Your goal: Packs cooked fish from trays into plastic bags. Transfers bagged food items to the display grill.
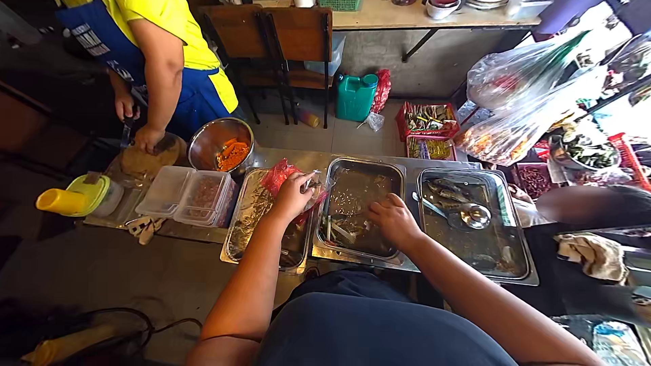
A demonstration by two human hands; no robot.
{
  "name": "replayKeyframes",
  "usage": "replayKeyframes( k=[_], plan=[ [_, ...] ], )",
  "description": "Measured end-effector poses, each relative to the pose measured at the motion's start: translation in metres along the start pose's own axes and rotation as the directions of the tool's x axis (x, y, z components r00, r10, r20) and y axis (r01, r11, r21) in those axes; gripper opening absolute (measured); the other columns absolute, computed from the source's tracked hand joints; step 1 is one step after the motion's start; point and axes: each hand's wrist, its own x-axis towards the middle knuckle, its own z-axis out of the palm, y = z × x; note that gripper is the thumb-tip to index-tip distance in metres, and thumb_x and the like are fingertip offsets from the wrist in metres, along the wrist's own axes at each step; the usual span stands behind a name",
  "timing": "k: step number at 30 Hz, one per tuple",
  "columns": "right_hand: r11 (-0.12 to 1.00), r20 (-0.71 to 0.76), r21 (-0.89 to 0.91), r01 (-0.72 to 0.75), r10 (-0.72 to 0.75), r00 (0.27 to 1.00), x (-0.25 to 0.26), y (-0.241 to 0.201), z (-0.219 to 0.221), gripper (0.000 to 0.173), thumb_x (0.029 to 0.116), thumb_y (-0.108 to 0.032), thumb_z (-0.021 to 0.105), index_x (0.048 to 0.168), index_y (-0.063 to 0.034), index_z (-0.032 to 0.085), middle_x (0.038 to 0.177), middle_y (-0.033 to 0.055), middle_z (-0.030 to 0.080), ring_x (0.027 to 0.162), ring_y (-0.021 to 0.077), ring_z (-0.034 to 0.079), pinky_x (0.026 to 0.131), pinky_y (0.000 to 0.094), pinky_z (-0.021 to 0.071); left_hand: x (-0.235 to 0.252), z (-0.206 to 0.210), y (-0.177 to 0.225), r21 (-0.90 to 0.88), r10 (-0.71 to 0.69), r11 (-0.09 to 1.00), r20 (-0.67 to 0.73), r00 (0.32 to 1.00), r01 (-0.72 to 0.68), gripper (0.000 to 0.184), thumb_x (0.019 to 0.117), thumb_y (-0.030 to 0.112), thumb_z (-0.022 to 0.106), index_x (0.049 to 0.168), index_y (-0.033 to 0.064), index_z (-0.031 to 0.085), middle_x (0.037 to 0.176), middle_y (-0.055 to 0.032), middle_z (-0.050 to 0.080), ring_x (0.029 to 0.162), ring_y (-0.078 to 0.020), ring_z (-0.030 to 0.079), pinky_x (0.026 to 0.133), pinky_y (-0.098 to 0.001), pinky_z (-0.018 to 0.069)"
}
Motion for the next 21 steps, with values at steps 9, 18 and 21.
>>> replayKeyframes(
  k=[9, 18, 21],
  plan=[
    [0.989, -0.015, 0.062, -0.135, 0.136, 0.991, -0.024, -0.034, -0.023, 0.033, 0.0923, 0.006, 0.058, 0.111, -0.0137, 0.078, 0.097, 0.0113, 0.073, 0.086, 0.0301, 0.071, 0.094, 0.0548, 0.0509, -0.002, -0.004, 0.005, 0.0, 0.033, 0.999, -0.037, 0.999, -0.033, 0.043, 0.0987, 0.013, 0.068, 0.141, 0.008, 0.062, 0.14, -0.0167, 0.058, 0.124, -0.0298, 0.06, 0.102, -0.0472, 0.051],
    [0.982, 0.213, 0.076, -0.172, 0.152, 0.965, -0.029, -0.054, 0.004, 0.034, 0.0937, 0.007, 0.052, 0.114, -0.0084, 0.075, 0.104, 0.0148, 0.072, 0.093, 0.0331, 0.07, 0.097, 0.055, 0.0487, -0.005, 0.0, 0.011, -0.007, 0.036, 0.999, -0.009, 0.999, -0.036, 0.043, 0.0987, 0.009, 0.067, 0.141, 0.0068, 0.061, 0.139, -0.0182, 0.057, 0.119, -0.0296, 0.062, 0.096, -0.0448, 0.0553],
    [0.972, 0.212, 0.057, -0.229, 0.212, 0.954, -0.024, -0.049, 0.01, 0.036, 0.0946, 0.006, 0.051, 0.116, -0.0092, 0.075, 0.106, 0.0151, 0.072, 0.095, 0.033, 0.07, 0.097, 0.0544, 0.0489, -0.003, 0.002, 0.008, -0.011, 0.053, 0.999, -0.014, 0.999, -0.053, 0.043, 0.0986, 0.009, 0.067, 0.141, 0.0062, 0.061, 0.14, -0.018, 0.058, 0.121, -0.0298, 0.061, 0.098, -0.0458, 0.0539]
  ],
)
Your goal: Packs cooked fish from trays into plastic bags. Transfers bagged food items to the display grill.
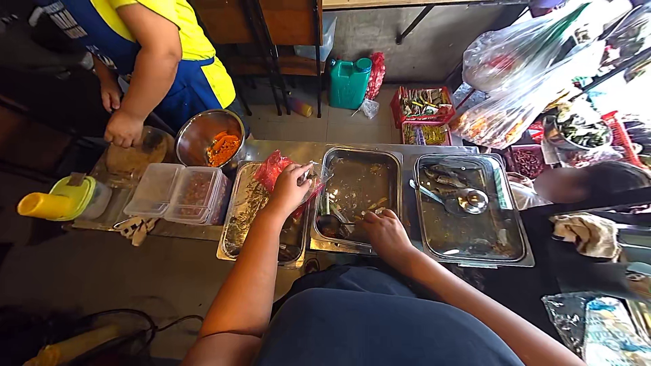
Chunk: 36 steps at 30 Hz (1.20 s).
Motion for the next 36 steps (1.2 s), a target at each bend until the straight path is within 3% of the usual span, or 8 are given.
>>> replayKeyframes(
  k=[3, 7, 12, 16, 22, 27, 31, 36],
  plan=[
    [0.999, -0.151, 0.02, -0.046, 0.048, 0.987, 0.001, 0.013, -0.01, 0.03, 0.0931, 0.004, 0.055, 0.109, -0.0096, 0.077, 0.098, 0.014, 0.072, 0.088, 0.0323, 0.071, 0.093, 0.0555, 0.0516, 0.002, 0.001, 0.0, 0.008, 0.004, 1.0, -0.007, 1.0, -0.004, 0.042, 0.0987, 0.009, 0.067, 0.14, 0.0059, 0.062, 0.139, -0.018, 0.059, 0.123, -0.03, 0.061, 0.1, -0.0462, 0.0525],
    [0.963, -0.08, -0.005, -0.268, 0.267, 0.96, 0.0, 0.038, -0.03, 0.036, 0.0979, 0.0, 0.051, 0.12, -0.0145, 0.075, 0.11, 0.013, 0.072, 0.099, 0.0317, 0.07, 0.102, 0.054, 0.0468, 0.004, 0.006, -0.002, 0.018, 0.0, 1.0, -0.003, 1.0, 0.0, 0.042, 0.0998, 0.012, 0.066, 0.142, 0.0064, 0.06, 0.14, -0.0177, 0.058, 0.124, -0.0288, 0.06, 0.102, -0.0448, 0.0524],
    [0.914, 0.01, 0.006, -0.405, 0.405, 0.914, 0.005, 0.055, -0.009, 0.04, 0.1004, -0.002, 0.047, 0.127, -0.0167, 0.072, 0.121, 0.013, 0.07, 0.107, 0.0313, 0.069, 0.106, 0.0533, 0.0434, 0.001, 0.007, 0.002, 0.033, -0.027, 0.999, 0.004, 1.0, 0.027, 0.047, 0.0982, 0.009, 0.066, 0.145, 0.0081, 0.058, 0.142, -0.0159, 0.055, 0.121, -0.0266, 0.061, 0.099, -0.0415, 0.0535],
    [0.93, -0.023, 0.113, -0.35, 0.355, 0.935, 0.0, 0.047, 0.016, 0.04, 0.0993, -0.002, 0.048, 0.125, -0.0173, 0.074, 0.116, 0.0128, 0.071, 0.105, 0.0312, 0.069, 0.104, 0.0537, 0.0457, 0.001, 0.007, 0.003, 0.118, -0.028, 0.993, 0.006, 1.0, 0.027, 0.053, 0.0954, 0.004, 0.065, 0.147, 0.0105, 0.056, 0.144, -0.016, 0.055, 0.13, -0.0299, 0.056, 0.109, -0.0461, 0.0467],
    [0.96, -0.061, 0.217, -0.176, 0.193, 0.979, -0.012, 0.031, 0.038, 0.04, 0.0978, 0.0, 0.049, 0.121, -0.0187, 0.076, 0.111, 0.0114, 0.073, 0.1, 0.0298, 0.07, 0.099, 0.0543, 0.0484, -0.003, 0.017, 0.002, 0.086, -0.067, 0.994, 0.031, 0.997, 0.064, 0.053, 0.0933, 0.0, 0.066, 0.144, 0.0143, 0.059, 0.138, -0.0186, 0.054, 0.119, -0.0285, 0.06, 0.098, -0.0414, 0.0543],
    [0.958, -0.036, 0.252, -0.136, 0.15, 0.988, -0.021, 0.024, 0.045, 0.039, 0.0965, -0.001, 0.049, 0.121, -0.0166, 0.076, 0.11, 0.0111, 0.072, 0.099, 0.0293, 0.07, 0.095, 0.0529, 0.0499, -0.007, 0.021, -0.002, 0.043, -0.085, 0.995, -0.009, 0.996, 0.086, 0.047, 0.0938, 0.004, 0.069, 0.139, 0.0159, 0.062, 0.138, -0.021, 0.049, 0.109, -0.0251, 0.064, 0.091, -0.0363, 0.0572],
    [0.944, 0.054, 0.295, -0.146, 0.136, 0.989, -0.022, 0.02, 0.048, 0.037, 0.0991, -0.007, 0.049, 0.122, -0.0173, 0.076, 0.109, 0.013, 0.072, 0.1, 0.0304, 0.069, 0.095, 0.0535, 0.0486, -0.009, 0.022, -0.007, 0.034, -0.075, 0.997, 0.007, 0.997, 0.074, 0.032, 0.0955, 0.005, 0.067, 0.127, 0.0109, 0.067, 0.136, -0.0204, 0.051, 0.11, -0.0238, 0.063, 0.092, -0.0343, 0.0569],
    [0.929, 0.227, 0.252, -0.27, 0.214, 0.95, -0.009, 0.016, 0.038, 0.038, 0.1032, -0.012, 0.045, 0.129, -0.0207, 0.07, 0.122, 0.0108, 0.07, 0.115, 0.029, 0.066, 0.104, 0.0557, 0.0443, -0.01, 0.021, -0.005, 0.025, -0.088, 0.996, -0.022, 0.996, 0.088, 0.024, 0.0968, 0.006, 0.066, 0.12, 0.0092, 0.071, 0.132, -0.0181, 0.055, 0.11, -0.0225, 0.063, 0.094, -0.0333, 0.0558]
  ],
)
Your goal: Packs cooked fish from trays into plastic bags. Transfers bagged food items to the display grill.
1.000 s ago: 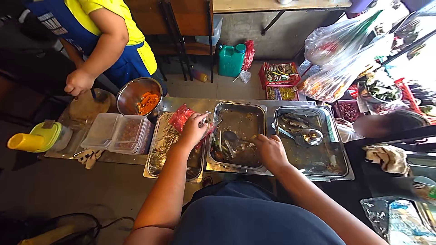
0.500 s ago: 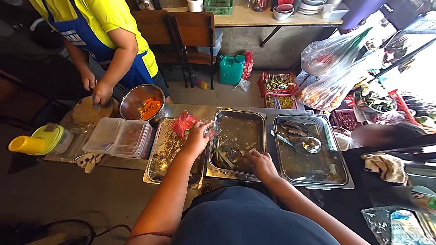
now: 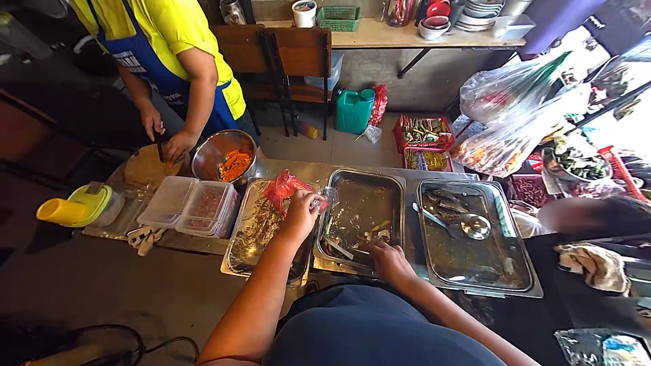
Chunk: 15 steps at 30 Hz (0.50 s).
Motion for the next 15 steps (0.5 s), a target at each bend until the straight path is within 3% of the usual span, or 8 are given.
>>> replayKeyframes(
  k=[4, 8, 15],
  plan=[
    [0.995, 0.056, 0.045, -0.088, 0.085, 0.995, 0.008, -0.006, -0.004, 0.036, 0.1028, -0.016, 0.045, 0.13, -0.0171, 0.068, 0.129, 0.0114, 0.068, 0.121, 0.0304, 0.065, 0.105, 0.0568, 0.0453, 0.0, -0.004, 0.0, 0.03, -0.015, 0.999, 0.006, 1.0, 0.014, 0.026, 0.0992, 0.009, 0.064, 0.124, 0.0076, 0.07, 0.132, -0.0158, 0.061, 0.114, -0.0219, 0.064, 0.099, -0.0342, 0.0539],
    [0.979, 0.126, 0.158, -0.129, 0.11, 0.986, 0.017, -0.006, -0.002, 0.035, 0.1055, -0.02, 0.045, 0.133, -0.0169, 0.067, 0.133, 0.0117, 0.067, 0.125, 0.0313, 0.063, 0.105, 0.0573, 0.0474, -0.001, -0.006, -0.003, 0.07, -0.008, 0.998, 0.019, 1.0, 0.007, 0.03, 0.1007, 0.01, 0.062, 0.129, 0.007, 0.07, 0.137, -0.0153, 0.062, 0.127, -0.0233, 0.06, 0.109, -0.0365, 0.0469],
    [0.935, 0.159, 0.312, -0.17, 0.125, 0.979, 0.026, -0.002, 0.001, 0.034, 0.1071, -0.018, 0.045, 0.134, -0.0136, 0.065, 0.128, 0.0141, 0.069, 0.122, 0.0316, 0.064, 0.105, 0.0564, 0.0479, -0.004, -0.009, 0.003, 0.095, -0.016, 0.995, 0.047, 0.999, 0.011, 0.034, 0.102, 0.011, 0.059, 0.134, 0.0047, 0.066, 0.143, -0.0148, 0.058, 0.131, -0.0227, 0.057, 0.112, -0.035, 0.0445]
  ],
)
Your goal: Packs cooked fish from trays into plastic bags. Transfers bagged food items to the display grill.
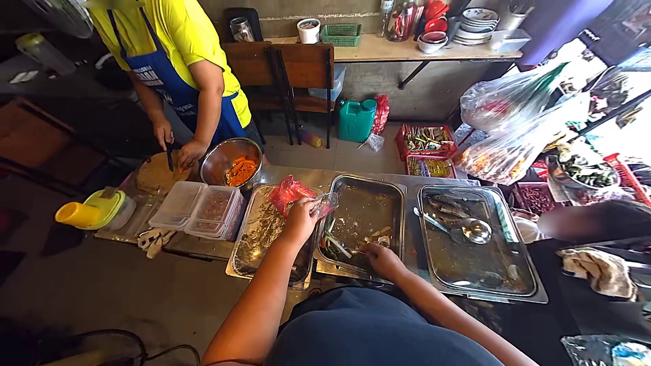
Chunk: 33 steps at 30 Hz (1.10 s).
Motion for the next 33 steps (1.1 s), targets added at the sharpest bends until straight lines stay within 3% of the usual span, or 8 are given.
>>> replayKeyframes(
  k=[12, 18, 23, 26, 33],
  plan=[
    [0.991, -0.184, 0.123, 0.05, -0.026, 0.983, -0.009, 0.025, -0.032, 0.031, 0.1038, -0.014, 0.05, 0.127, -0.0136, 0.07, 0.114, 0.0118, 0.072, 0.107, 0.0273, 0.068, 0.097, 0.0527, 0.0509, 0.005, 0.002, 0.001, 0.003, 0.031, 1.0, 0.0, 1.0, -0.031, 0.038, 0.1018, 0.011, 0.058, 0.139, 0.0068, 0.063, 0.146, -0.0141, 0.056, 0.132, -0.0209, 0.056, 0.111, -0.0327, 0.0455],
    [0.976, -0.257, 0.173, 0.135, -0.088, 0.962, -0.019, 0.04, -0.05, 0.026, 0.1049, -0.014, 0.054, 0.123, -0.0098, 0.072, 0.117, 0.0135, 0.073, 0.11, 0.0281, 0.068, 0.099, 0.0557, 0.0509, 0.008, 0.007, 0.003, -0.016, 0.045, 0.999, 0.029, 0.999, -0.044, 0.042, 0.1017, 0.013, 0.057, 0.144, 0.0083, 0.059, 0.15, -0.0158, 0.053, 0.137, -0.0265, 0.052, 0.117, -0.0395, 0.0394],
    [0.944, -0.278, 0.262, 0.203, -0.127, 0.952, -0.028, 0.046, -0.062, 0.024, 0.1013, -0.009, 0.056, 0.118, -0.0025, 0.071, 0.109, 0.0145, 0.073, 0.099, 0.0227, 0.069, 0.091, 0.0474, 0.0534, 0.01, 0.004, 0.009, -0.048, 0.061, 0.997, 0.026, 0.998, -0.06, 0.041, 0.1017, 0.01, 0.057, 0.143, 0.005, 0.06, 0.148, -0.0177, 0.053, 0.137, -0.027, 0.052, 0.118, -0.0379, 0.0387],
    [0.943, -0.273, 0.278, 0.184, -0.106, 0.956, -0.032, 0.047, -0.069, 0.025, 0.1007, -0.01, 0.054, 0.118, -0.003, 0.071, 0.102, 0.0116, 0.072, 0.087, 0.0172, 0.065, 0.078, 0.041, 0.0525, 0.011, 0.006, 0.009, -0.07, 0.085, 0.994, 0.022, 0.996, -0.083, 0.04, 0.1011, 0.007, 0.057, 0.141, 0.0037, 0.06, 0.146, -0.0175, 0.055, 0.134, -0.0258, 0.055, 0.117, -0.036, 0.04],
    [0.948, -0.302, 0.27, 0.17, -0.084, 0.95, -0.03, 0.047, -0.078, 0.024, 0.1, -0.012, 0.053, 0.114, -0.0061, 0.072, 0.095, 0.0082, 0.071, 0.084, 0.0162, 0.064, 0.077, 0.0422, 0.051, 0.013, 0.007, 0.007, -0.065, 0.085, 0.994, 0.026, 0.996, -0.083, 0.041, 0.1008, 0.007, 0.056, 0.141, 0.0041, 0.06, 0.145, -0.0166, 0.056, 0.133, -0.0237, 0.055, 0.116, -0.0332, 0.0403]
  ],
)
